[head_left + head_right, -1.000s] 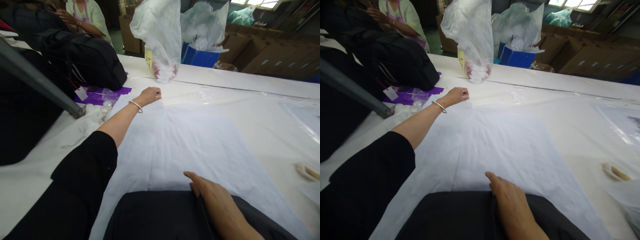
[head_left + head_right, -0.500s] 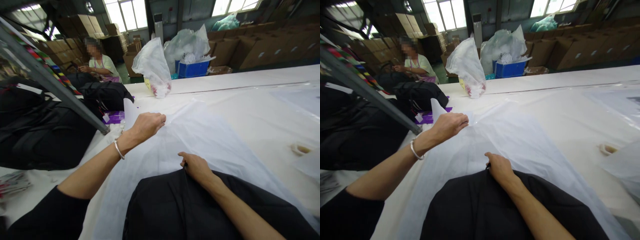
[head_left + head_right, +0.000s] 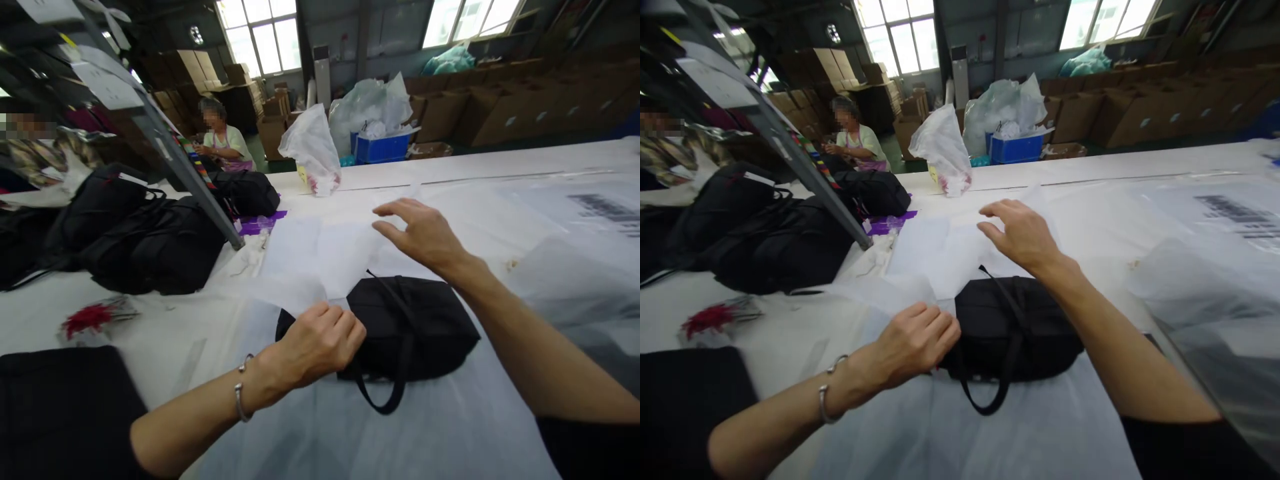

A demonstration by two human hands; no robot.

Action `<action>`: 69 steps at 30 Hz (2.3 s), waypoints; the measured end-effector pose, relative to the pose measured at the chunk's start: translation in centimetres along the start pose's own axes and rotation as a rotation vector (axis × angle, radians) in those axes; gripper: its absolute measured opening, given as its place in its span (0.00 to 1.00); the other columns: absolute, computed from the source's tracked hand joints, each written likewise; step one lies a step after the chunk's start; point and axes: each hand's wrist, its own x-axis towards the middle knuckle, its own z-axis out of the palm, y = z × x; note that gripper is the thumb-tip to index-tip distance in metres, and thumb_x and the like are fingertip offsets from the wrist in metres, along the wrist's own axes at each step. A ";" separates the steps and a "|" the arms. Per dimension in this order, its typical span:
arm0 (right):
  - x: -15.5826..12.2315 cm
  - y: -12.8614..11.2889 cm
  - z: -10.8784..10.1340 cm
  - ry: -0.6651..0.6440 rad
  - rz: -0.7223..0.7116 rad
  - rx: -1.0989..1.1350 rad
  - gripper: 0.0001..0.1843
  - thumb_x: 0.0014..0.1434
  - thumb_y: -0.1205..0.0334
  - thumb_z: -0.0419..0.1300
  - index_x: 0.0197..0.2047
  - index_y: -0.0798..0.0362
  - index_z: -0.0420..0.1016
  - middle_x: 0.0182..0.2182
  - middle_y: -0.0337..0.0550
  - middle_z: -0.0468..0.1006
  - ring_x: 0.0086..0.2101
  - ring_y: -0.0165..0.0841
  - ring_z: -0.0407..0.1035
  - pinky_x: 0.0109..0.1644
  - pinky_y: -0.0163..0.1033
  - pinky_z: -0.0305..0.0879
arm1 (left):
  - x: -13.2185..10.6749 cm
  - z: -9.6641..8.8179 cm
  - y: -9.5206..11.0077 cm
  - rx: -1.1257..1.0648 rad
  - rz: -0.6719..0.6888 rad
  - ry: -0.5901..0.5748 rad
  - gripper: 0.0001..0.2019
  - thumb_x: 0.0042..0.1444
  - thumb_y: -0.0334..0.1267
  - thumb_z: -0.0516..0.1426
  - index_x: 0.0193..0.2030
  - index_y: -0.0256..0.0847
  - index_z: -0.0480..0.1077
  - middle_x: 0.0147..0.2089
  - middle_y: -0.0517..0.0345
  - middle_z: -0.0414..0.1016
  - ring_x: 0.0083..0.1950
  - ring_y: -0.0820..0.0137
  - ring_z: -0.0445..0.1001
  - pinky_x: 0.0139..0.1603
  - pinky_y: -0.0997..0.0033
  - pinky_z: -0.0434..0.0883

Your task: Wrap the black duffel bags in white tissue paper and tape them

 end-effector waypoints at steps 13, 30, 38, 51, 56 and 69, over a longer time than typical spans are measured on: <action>0.8 -0.3 2.2 -1.038 0.037 -0.019 0.49 0.49 0.44 0.70 0.70 0.51 0.61 0.60 0.52 0.73 0.57 0.48 0.70 0.62 0.51 0.63 | -6.1 2.4 7.0 -0.149 -0.109 -0.075 0.09 0.63 0.26 0.51 0.33 0.41 0.66 0.29 0.58 0.69 0.27 0.68 0.69 0.26 0.65 0.61; -16.3 3.7 3.5 -0.579 -0.165 -0.278 0.46 0.52 0.57 0.68 0.71 0.52 0.57 0.69 0.58 0.59 0.66 0.50 0.56 0.71 0.59 0.44 | -4.9 -0.7 2.1 -0.439 -0.218 -0.166 0.07 0.65 0.41 0.57 0.42 0.40 0.72 0.35 0.59 0.77 0.34 0.69 0.75 0.31 0.71 0.67; -18.1 5.1 5.9 -0.442 -0.211 -0.308 0.45 0.48 0.75 0.56 0.70 0.47 0.61 0.67 0.54 0.62 0.64 0.48 0.60 0.67 0.59 0.57 | 5.7 5.3 -6.3 -0.743 -0.339 -0.123 0.24 0.72 0.47 0.42 0.67 0.37 0.63 0.71 0.48 0.62 0.74 0.64 0.55 0.72 0.62 0.55; -18.2 4.8 4.3 -0.350 -0.365 -0.349 0.39 0.53 0.79 0.51 0.66 0.46 0.66 0.67 0.52 0.64 0.63 0.47 0.63 0.63 0.56 0.64 | 6.9 14.9 -5.4 -0.958 -0.375 -0.596 0.32 0.70 0.57 0.35 0.64 0.39 0.67 0.62 0.49 0.74 0.63 0.63 0.71 0.66 0.64 0.60; -17.1 3.4 2.8 -0.363 -0.349 -0.258 0.34 0.52 0.76 0.52 0.62 0.51 0.71 0.59 0.49 0.74 0.61 0.43 0.65 0.64 0.54 0.65 | 8.4 16.2 -5.0 -0.946 -0.356 -0.725 0.31 0.67 0.57 0.45 0.67 0.37 0.64 0.67 0.47 0.68 0.66 0.62 0.68 0.67 0.66 0.59; -21.1 -1.7 1.0 -0.374 -0.448 -0.400 0.28 0.60 0.77 0.48 0.62 0.57 0.68 0.56 0.51 0.77 0.52 0.41 0.73 0.58 0.51 0.70 | -4.8 4.9 -6.0 -1.020 -0.526 -0.389 0.30 0.69 0.58 0.43 0.66 0.41 0.66 0.69 0.50 0.66 0.69 0.61 0.64 0.70 0.60 0.58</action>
